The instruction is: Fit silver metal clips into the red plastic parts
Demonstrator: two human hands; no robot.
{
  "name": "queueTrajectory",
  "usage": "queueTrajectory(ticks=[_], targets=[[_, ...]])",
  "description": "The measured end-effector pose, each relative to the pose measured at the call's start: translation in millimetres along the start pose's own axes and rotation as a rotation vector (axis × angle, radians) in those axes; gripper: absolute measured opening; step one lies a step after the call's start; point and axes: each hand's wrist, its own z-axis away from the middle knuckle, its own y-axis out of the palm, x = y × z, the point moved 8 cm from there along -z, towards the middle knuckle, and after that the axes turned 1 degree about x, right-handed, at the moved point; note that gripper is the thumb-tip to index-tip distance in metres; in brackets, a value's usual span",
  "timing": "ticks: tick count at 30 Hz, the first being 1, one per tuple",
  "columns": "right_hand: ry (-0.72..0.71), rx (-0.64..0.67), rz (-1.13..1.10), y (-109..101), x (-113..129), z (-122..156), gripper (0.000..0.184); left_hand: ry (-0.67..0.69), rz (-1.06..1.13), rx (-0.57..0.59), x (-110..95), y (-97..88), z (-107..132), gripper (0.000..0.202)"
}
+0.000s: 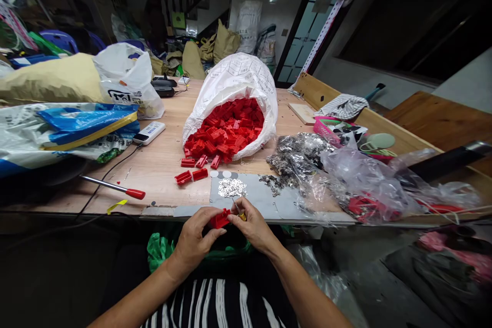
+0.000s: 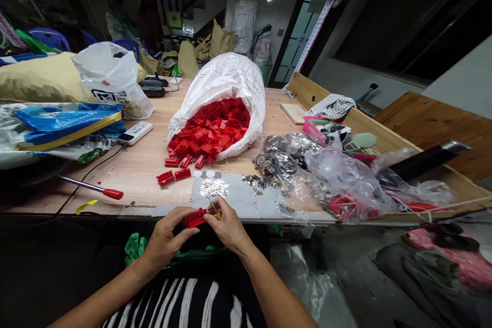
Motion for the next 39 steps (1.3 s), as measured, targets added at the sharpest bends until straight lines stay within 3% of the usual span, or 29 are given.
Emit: queueTrajectory(ticks=[8,14,23,27,31,33,36,39], targets=[[0.062,0.066,-0.196,9.1,-7.5,6.5,0.029,0.036,-0.085,0.006,-1.7,2.5,3.0,0.031],[0.172,0.184,-0.403,18.2,-15.5,17.3,0.038,-0.055,0.057,-0.026,6.7,-0.7,6.2,0.028],[0.296,0.248,-0.622,30.6,-20.3,27.4,0.048,-0.047,-0.009,0.077,5.1,-1.9,11.5,0.026],[0.305,0.234,-0.654,37.7,-22.9,26.0,0.046,-0.103,0.074,0.027,19.0,-9.5,9.8,0.026],[0.241,0.23,-0.422,27.7,-18.2,13.5,0.043,-0.17,0.204,-0.061,35.9,-13.4,6.2,0.03],[0.145,0.141,-0.158,5.1,-12.6,0.8,0.032,-0.188,0.254,-0.086,40.3,-13.7,4.6,0.031],[-0.015,-0.119,0.423,-40.7,0.0,-17.2,0.011,-0.204,0.292,-0.106,43.5,-15.5,3.0,0.033],[-0.036,-0.199,0.721,-63.7,-0.5,-31.3,0.013,-0.208,0.287,-0.116,45.5,-19.1,1.5,0.035]])
